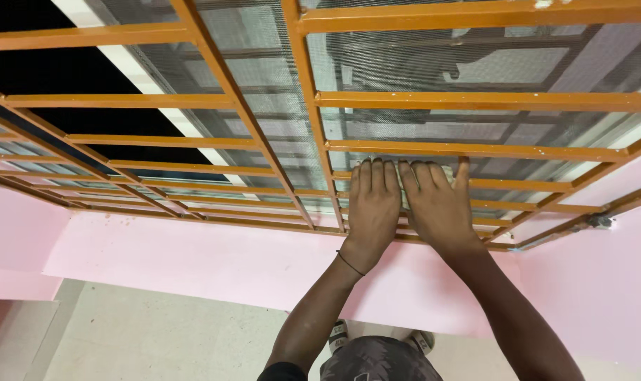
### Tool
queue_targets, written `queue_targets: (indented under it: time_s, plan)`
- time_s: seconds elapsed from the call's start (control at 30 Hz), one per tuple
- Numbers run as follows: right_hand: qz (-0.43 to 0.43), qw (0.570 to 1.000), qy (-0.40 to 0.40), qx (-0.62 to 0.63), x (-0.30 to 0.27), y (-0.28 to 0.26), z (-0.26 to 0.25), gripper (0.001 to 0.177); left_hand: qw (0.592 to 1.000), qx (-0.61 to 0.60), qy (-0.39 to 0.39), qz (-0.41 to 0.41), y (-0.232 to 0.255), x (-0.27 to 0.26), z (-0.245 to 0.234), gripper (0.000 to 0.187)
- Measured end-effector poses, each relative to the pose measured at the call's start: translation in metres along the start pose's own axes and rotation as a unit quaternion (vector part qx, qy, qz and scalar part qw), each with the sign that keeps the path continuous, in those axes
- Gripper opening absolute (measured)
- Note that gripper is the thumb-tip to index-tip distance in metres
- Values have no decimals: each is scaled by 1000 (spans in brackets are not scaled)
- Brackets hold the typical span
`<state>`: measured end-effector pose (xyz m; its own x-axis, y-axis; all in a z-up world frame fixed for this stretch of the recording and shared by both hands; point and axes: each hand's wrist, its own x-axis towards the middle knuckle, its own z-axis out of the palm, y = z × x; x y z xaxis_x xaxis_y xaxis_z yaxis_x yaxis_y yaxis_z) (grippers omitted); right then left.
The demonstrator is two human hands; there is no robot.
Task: The person wipes a metal window grille and the attached mesh with a cloth.
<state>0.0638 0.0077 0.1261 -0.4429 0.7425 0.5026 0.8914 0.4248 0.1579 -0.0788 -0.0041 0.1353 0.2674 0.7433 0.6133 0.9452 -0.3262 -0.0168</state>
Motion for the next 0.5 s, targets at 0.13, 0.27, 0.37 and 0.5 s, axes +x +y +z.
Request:
queue_targets:
  time_s: [0.13, 0.27, 0.37, 0.5]
  plan:
    - [15, 999, -16, -29, -20, 36, 10, 54, 1000, 3, -20, 18, 33, 9, 10, 50]
    - [55, 997, -9, -52, -55, 82, -8, 66, 998, -35, 24, 37, 87, 16, 28, 50]
    - [81, 996, 4, -35, -80, 109, -26, 69, 997, -25, 31, 62, 125, 23, 36, 54]
    - [77, 995, 29, -47, -93, 119, -20, 53, 992, -112, 13, 56, 133, 33, 41, 58]
